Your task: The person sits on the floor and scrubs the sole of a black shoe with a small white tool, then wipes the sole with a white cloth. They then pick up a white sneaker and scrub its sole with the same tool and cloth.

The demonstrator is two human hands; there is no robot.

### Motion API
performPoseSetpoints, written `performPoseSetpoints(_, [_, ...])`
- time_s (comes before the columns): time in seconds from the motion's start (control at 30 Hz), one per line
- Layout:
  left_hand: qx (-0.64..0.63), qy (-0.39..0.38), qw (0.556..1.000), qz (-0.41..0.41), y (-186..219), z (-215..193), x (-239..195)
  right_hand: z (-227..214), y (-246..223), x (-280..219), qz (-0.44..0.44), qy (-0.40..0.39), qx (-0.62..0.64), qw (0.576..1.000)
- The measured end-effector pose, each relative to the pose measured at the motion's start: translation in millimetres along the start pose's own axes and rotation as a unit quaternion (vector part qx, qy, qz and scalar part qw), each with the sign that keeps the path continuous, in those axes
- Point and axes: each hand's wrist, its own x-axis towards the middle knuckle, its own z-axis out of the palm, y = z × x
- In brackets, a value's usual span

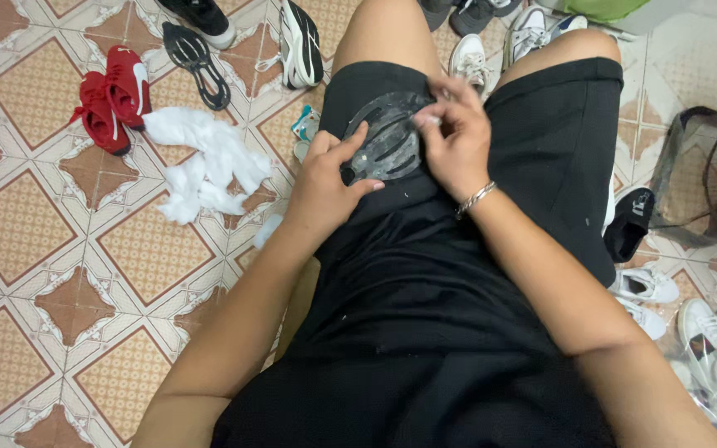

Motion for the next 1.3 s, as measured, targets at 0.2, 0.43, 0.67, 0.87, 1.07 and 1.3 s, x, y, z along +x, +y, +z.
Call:
performPoseSetpoints(0.2, [0.034, 0.0, 0.999, 0.011, -3.1, 4.9, -0.1, 4.9, -5.3, -7.0, -0.079, -0.049, -0.05, 0.994])
performPoseSetpoints(0.43, [0.035, -0.028, 0.999, 0.013, 1.7, 3.0, 2.2, 4.3, -14.7, -10.7, -0.186, -0.053, -0.1, 0.976])
performPoseSetpoints(0.67, [-0.172, -0.137, 0.972, 0.081, 24.6, 0.4, 10.6, -74.6, -13.6, 29.0, -0.08, 0.042, 0.02, 0.996])
performPoseSetpoints(0.87, [-0.245, -0.337, 0.907, 0.062, 66.3, 16.4, 33.0, -141.0, -27.9, 47.0, 0.034, 0.085, 0.125, 0.988])
performPoseSetpoints(1.07, [0.125, -0.1, 0.946, 0.283, 75.6, -6.3, 59.4, -154.7, -8.7, 77.8, 0.094, 0.05, 0.044, 0.993])
performPoseSetpoints(1.3, [-0.054, 0.17, 0.965, -0.19, -97.3, -28.7, 67.1, -125.1, 28.8, 128.0, 0.059, -0.157, -0.221, 0.961])
